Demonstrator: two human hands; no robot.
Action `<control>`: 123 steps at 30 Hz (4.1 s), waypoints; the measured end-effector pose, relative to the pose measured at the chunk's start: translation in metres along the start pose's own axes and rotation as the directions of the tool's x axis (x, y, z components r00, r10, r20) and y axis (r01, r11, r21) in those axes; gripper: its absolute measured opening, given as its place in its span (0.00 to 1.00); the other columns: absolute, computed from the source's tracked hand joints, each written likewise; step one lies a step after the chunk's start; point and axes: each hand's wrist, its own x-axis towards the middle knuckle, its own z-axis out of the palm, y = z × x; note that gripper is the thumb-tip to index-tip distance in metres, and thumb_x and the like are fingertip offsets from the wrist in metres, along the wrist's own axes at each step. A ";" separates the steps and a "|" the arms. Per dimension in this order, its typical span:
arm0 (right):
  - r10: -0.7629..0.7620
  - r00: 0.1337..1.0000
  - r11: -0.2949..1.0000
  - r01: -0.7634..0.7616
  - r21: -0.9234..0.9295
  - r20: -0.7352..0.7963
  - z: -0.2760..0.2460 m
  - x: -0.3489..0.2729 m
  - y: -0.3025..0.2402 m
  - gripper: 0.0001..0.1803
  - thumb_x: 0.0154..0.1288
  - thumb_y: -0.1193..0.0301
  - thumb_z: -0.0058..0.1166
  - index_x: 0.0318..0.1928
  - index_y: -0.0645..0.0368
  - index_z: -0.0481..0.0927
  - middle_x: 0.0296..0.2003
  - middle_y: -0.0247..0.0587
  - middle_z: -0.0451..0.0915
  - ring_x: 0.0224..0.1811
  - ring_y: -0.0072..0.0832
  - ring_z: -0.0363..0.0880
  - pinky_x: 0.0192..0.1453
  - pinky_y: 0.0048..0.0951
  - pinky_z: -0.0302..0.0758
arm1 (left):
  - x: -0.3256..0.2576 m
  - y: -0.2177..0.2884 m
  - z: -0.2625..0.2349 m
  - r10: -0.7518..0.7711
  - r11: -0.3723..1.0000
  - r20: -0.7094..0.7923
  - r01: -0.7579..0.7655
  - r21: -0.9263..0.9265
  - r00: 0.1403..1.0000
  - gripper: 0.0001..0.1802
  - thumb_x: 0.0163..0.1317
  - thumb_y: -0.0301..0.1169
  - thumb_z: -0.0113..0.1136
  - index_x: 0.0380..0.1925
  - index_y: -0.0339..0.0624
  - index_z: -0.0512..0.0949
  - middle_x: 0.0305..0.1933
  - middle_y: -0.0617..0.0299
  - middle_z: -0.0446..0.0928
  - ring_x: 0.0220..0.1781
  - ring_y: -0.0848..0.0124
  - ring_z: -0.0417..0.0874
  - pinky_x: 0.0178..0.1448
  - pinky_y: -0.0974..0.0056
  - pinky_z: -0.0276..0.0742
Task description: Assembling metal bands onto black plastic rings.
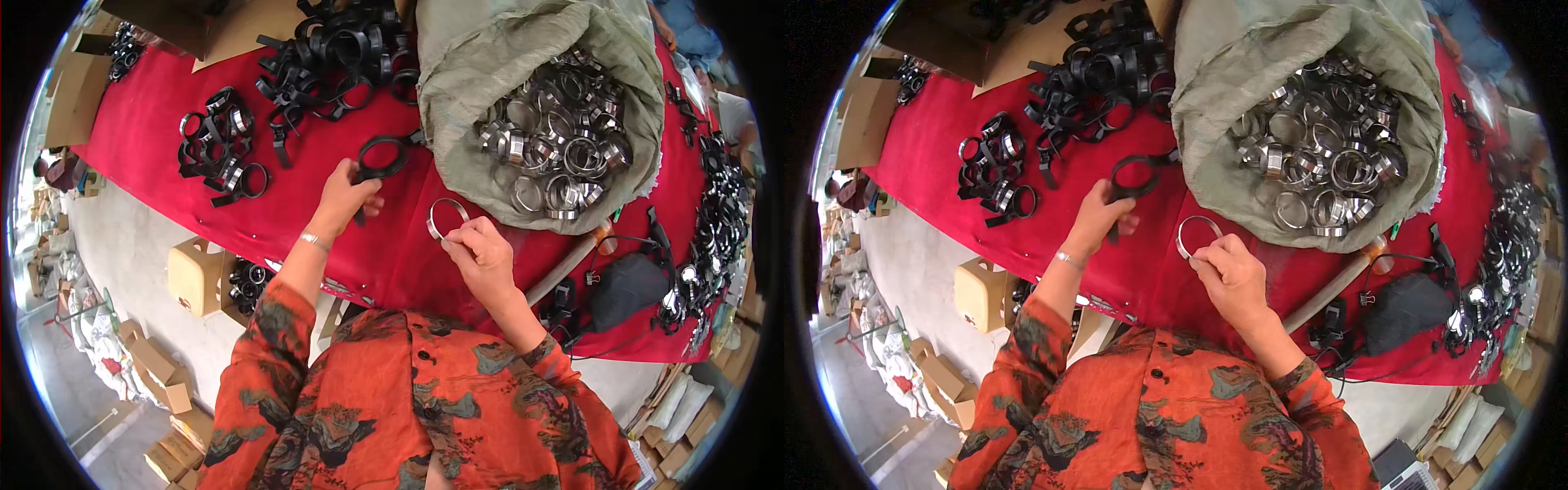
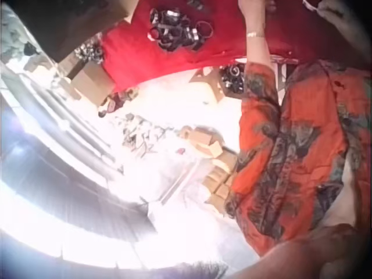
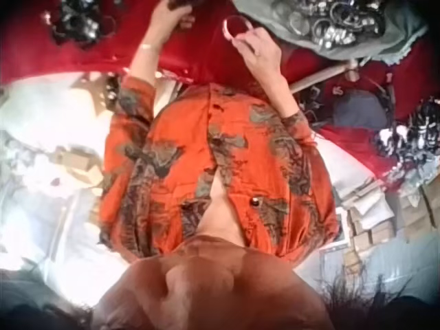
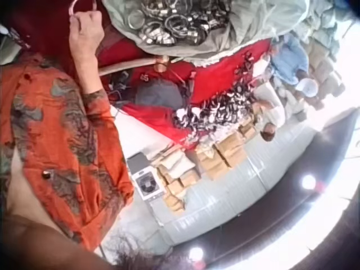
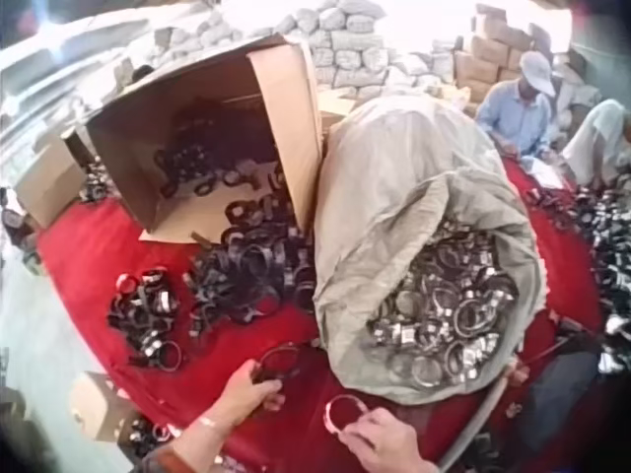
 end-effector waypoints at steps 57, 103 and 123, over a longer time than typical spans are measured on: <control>0.152 0.931 0.814 -0.309 0.492 0.332 0.053 0.029 -0.063 0.12 0.65 0.64 0.53 0.37 0.62 0.77 0.21 0.28 0.72 0.23 0.13 0.68 0.24 0.19 0.66 | -0.138 -0.016 -0.005 0.176 0.952 -0.001 -0.170 -0.254 0.984 0.21 0.69 0.45 0.43 0.25 0.41 0.70 0.18 0.62 0.74 0.11 0.82 0.64 0.15 0.76 0.57; 0.055 0.951 0.913 -0.171 0.371 0.304 0.109 0.068 -0.048 0.14 0.61 0.71 0.55 0.48 0.57 0.79 0.34 0.45 0.77 0.36 0.36 0.78 0.44 0.31 0.74 | -0.038 -0.026 -0.030 -0.194 0.607 0.397 0.428 -0.670 0.897 0.35 0.67 0.58 0.33 0.46 0.33 0.73 0.49 0.46 0.75 0.52 0.58 0.77 0.58 0.52 0.72; 0.120 0.972 0.827 -0.211 -0.522 -0.203 -0.056 0.020 0.081 0.10 0.56 0.70 0.55 0.39 0.58 0.78 0.34 0.51 0.77 0.34 0.51 0.76 0.38 0.44 0.74 | -0.087 -0.031 0.005 0.156 0.596 0.319 0.168 -0.785 0.935 0.16 0.56 0.38 0.59 0.38 0.37 0.74 0.33 0.58 0.74 0.43 0.64 0.74 0.62 0.53 0.66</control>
